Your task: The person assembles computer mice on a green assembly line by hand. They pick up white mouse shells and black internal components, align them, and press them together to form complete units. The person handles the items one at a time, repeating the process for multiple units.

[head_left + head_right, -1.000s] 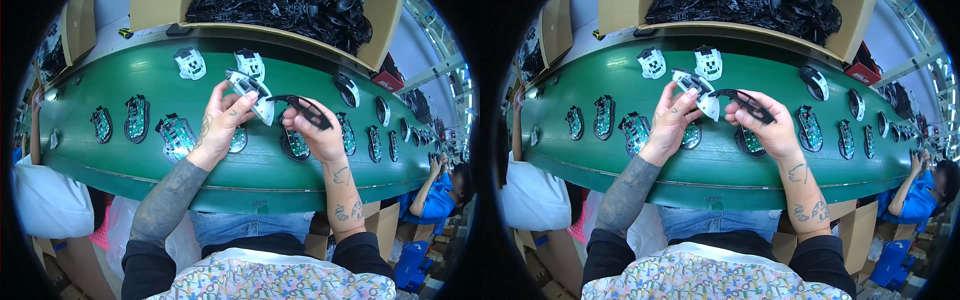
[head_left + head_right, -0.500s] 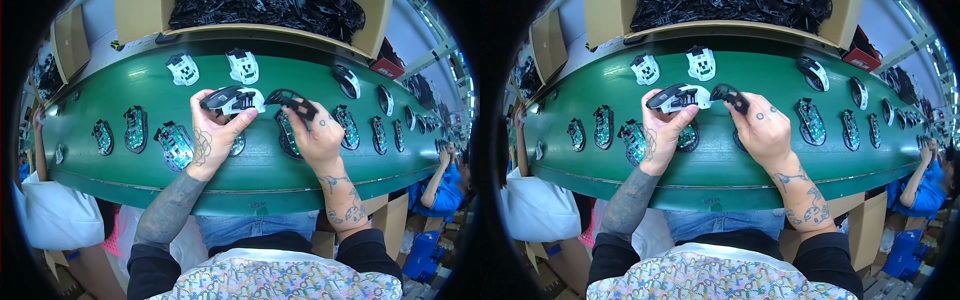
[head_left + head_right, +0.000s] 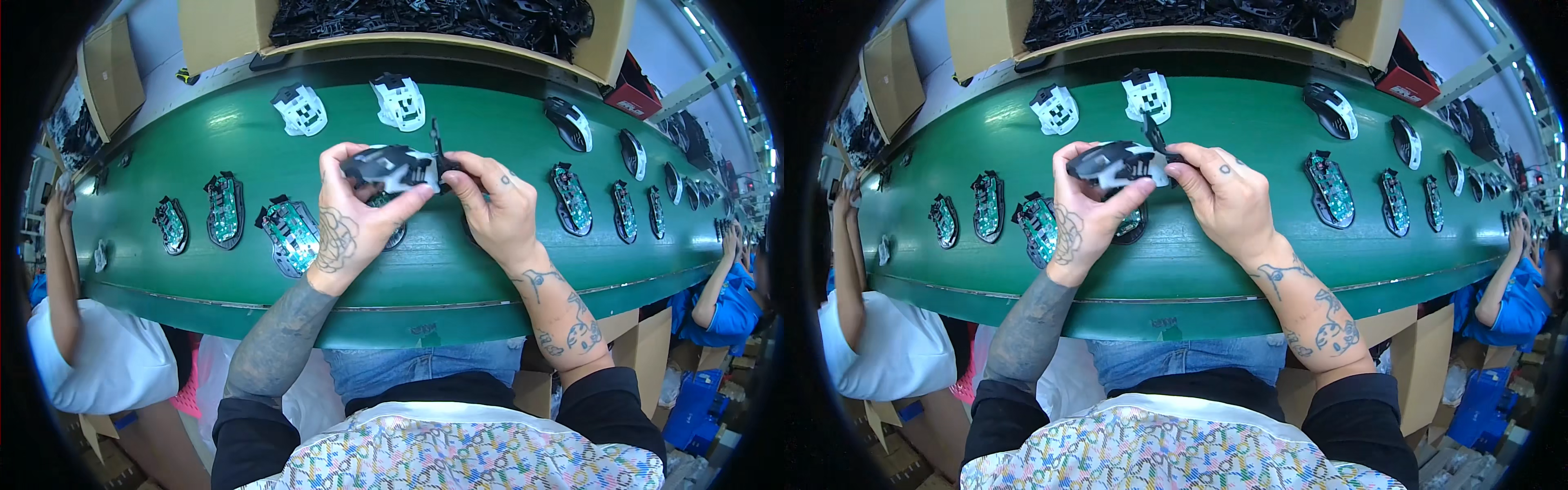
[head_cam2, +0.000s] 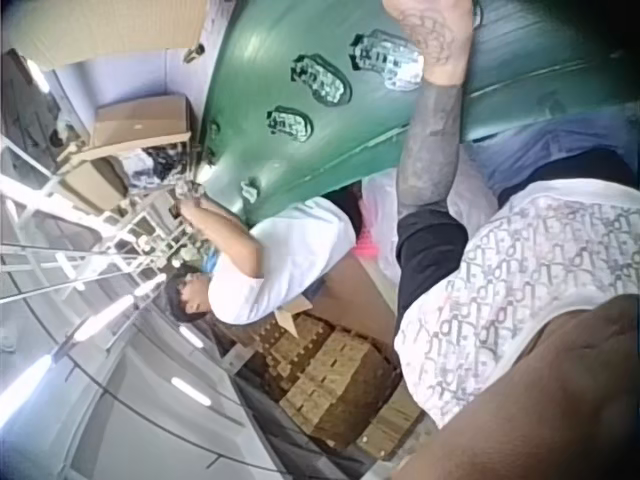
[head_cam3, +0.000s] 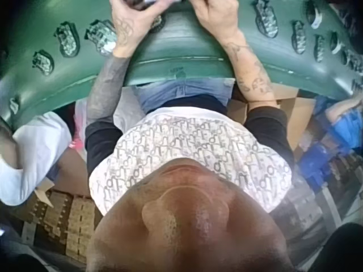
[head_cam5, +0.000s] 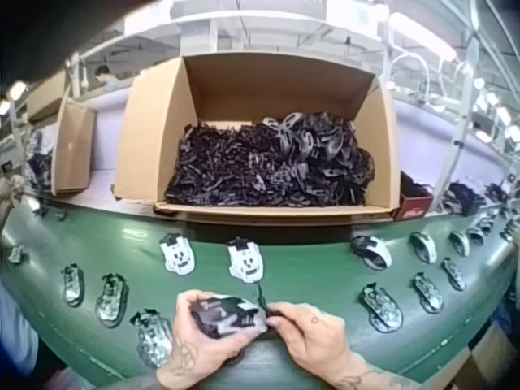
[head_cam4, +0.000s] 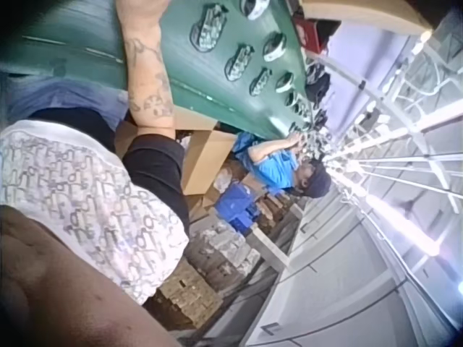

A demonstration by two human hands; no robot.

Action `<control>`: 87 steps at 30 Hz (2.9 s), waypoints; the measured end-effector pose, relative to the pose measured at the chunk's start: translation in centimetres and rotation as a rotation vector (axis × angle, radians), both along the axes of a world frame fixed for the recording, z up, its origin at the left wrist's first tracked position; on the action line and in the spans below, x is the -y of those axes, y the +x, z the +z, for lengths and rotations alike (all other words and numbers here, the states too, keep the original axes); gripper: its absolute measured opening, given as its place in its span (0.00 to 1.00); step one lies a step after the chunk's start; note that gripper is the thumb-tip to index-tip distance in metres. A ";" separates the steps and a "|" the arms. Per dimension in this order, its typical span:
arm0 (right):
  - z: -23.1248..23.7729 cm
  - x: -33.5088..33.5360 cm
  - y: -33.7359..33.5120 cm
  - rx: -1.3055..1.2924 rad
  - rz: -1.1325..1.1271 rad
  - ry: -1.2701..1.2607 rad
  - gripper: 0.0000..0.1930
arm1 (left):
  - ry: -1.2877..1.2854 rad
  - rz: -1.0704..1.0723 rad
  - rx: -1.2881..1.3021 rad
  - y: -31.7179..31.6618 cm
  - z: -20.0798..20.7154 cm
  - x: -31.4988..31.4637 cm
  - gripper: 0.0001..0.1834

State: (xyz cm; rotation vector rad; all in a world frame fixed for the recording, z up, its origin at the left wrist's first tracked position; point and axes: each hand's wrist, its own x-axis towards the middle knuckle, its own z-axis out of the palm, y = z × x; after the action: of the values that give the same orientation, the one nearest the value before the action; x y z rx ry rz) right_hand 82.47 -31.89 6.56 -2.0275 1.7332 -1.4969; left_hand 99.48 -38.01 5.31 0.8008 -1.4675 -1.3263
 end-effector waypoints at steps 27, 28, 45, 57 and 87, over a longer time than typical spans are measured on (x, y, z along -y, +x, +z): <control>0.6 0.2 0.8 0.044 0.196 -0.017 0.15 | 0.467 -0.255 -0.270 2.1 0.6 1.4 0.27; 0.6 0.2 1.1 0.176 0.198 0.025 0.17 | 0.456 -0.265 -0.296 2.3 0.8 1.3 0.27; 0.2 0.5 2.4 0.857 0.468 0.457 0.27 | 0.209 -0.285 -0.291 3.1 0.7 2.4 0.25; 1.1 5.9 -4.1 -0.456 -0.497 0.209 0.24 | 0.206 0.009 -0.103 3.1 0.3 3.4 0.24; 7.3 23.2 -9.6 -0.535 -0.368 0.755 0.25 | 0.438 -0.100 -0.485 4.4 0.5 3.8 0.32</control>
State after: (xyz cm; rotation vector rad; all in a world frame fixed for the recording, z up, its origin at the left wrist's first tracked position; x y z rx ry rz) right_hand 72.92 -55.13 13.91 -1.8104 2.4509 -0.1894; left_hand 103.88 -41.81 5.83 0.6168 -0.8545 -1.8033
